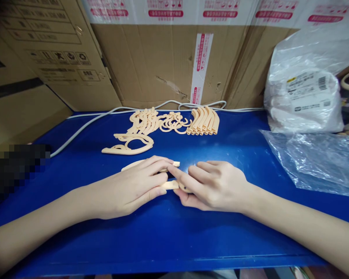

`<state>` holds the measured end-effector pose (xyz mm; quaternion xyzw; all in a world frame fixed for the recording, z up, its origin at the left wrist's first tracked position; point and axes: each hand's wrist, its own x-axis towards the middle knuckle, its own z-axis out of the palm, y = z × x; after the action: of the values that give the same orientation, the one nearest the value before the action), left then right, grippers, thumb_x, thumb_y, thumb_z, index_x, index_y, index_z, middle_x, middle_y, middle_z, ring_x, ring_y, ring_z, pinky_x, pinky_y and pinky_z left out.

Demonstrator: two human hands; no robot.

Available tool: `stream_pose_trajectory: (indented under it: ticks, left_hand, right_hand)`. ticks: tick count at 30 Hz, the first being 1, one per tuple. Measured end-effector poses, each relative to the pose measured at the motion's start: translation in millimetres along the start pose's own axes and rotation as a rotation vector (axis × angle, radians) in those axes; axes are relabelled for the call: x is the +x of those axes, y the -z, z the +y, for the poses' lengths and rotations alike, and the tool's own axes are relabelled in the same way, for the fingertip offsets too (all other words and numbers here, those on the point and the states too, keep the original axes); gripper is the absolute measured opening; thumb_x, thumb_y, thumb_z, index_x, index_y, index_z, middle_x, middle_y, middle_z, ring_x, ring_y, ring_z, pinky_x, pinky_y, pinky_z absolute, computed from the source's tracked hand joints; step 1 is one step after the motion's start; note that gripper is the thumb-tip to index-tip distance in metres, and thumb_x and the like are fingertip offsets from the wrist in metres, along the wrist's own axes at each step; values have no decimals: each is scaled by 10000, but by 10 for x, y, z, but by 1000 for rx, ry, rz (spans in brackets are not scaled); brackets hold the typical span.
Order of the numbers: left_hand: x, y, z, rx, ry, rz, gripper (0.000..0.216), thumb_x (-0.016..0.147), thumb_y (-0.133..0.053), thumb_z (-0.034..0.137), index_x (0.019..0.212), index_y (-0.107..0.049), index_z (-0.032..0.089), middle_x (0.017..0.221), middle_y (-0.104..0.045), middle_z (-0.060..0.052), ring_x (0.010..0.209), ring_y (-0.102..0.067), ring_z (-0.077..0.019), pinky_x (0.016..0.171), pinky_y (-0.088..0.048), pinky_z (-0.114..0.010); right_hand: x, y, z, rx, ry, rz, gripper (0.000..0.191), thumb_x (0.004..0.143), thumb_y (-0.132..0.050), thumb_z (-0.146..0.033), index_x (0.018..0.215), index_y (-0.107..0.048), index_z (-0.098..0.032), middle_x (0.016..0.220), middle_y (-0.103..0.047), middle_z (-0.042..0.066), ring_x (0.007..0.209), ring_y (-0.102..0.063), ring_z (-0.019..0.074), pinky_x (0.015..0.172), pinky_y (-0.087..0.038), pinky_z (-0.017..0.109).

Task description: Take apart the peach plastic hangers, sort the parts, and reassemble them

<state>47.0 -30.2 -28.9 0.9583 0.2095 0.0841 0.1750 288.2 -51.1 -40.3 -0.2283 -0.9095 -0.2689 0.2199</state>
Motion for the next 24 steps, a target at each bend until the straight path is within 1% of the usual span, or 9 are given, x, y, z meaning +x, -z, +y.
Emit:
stream_pose_trajectory:
  ticks: [5, 7, 9, 11, 13, 15, 18, 21, 24]
  left_hand:
    - [4, 8, 7, -32, 3, 2, 332, 1048, -329, 305, 995, -629, 174, 1324, -557, -110, 1311, -450, -234, 1088, -389, -400]
    - [-1, 29, -5, -79, 4, 7, 300, 1040, -369, 329, 972, -620, 179, 1342, -558, -106, 1351, -427, -228, 1112, -366, -387]
    - [-17, 68, -29, -149, 13, 38, 274, 1032, -402, 364, 963, -603, 191, 1378, -551, -95, 1365, -428, -222, 1118, -360, -375]
    - [-37, 114, -60, -199, 50, 67, 263, 1032, -397, 372, 1004, -595, 203, 1415, -532, -80, 1368, -434, -214, 1122, -355, -372]
    - [-53, 146, -92, -207, 97, 75, 249, 1030, -398, 355, 1080, -597, 212, 1434, -514, -73, 1393, -407, -209, 1135, -341, -370]
    - [-59, 151, -122, -194, 124, 86, 231, 1002, -463, 340, 1143, -596, 214, 1442, -502, -74, 1417, -377, -210, 1146, -333, -362]
    - [-51, 118, -157, -177, 128, 123, 293, 936, -570, 282, 1218, -579, 204, 1455, -491, -79, 1412, -390, -205, 1153, -336, -345]
    - [-41, 80, -178, -165, 122, 164, 352, 909, -608, 281, 1248, -569, 196, 1457, -491, -82, 1403, -408, -191, 1162, -328, -327]
    - [-36, 65, -175, -144, 124, 178, 353, 910, -605, 294, 1244, -572, 183, 1440, -513, -91, 1408, -409, -186, 1158, -334, -314]
  right_hand:
    - [10, 6, -2, 23, 11, 16, 274, 936, -559, -287, 1148, -630, -129, 554, -577, -44, 451, -549, 120, 456, -427, 279]
    - [4, 20, 7, 66, 6, 25, 263, 944, -533, -286, 1144, -611, -134, 588, -609, -38, 475, -574, 120, 469, -433, 272]
    - [-11, 44, 24, 147, 4, 35, 260, 943, -514, -304, 1128, -598, -142, 634, -646, -20, 483, -577, 118, 470, -430, 267]
    - [-31, 74, 48, 230, 8, 37, 267, 933, -508, -330, 1108, -593, -146, 648, -655, -2, 465, -552, 120, 454, -410, 272]
    - [-50, 103, 74, 295, 18, 36, 273, 925, -499, -340, 1095, -591, -147, 622, -633, 3, 450, -524, 127, 441, -383, 284]
    - [-67, 122, 91, 350, 25, 33, 286, 941, -468, -364, 1078, -592, -147, 584, -590, -2, 446, -503, 134, 439, -353, 297]
    - [-96, 126, 84, 424, 47, 36, 399, 969, -421, -495, 1037, -597, -143, 537, -512, -18, 437, -451, 137, 444, -303, 316]
    - [-125, 115, 36, 458, 64, 81, 535, 942, -425, -621, 1014, -616, -126, 526, -444, -33, 447, -412, 140, 458, -260, 331]
    - [-118, 108, -14, 462, 74, 82, 588, 962, -355, -619, 1046, -626, -104, 547, -450, -22, 464, -398, 146, 466, -252, 335]
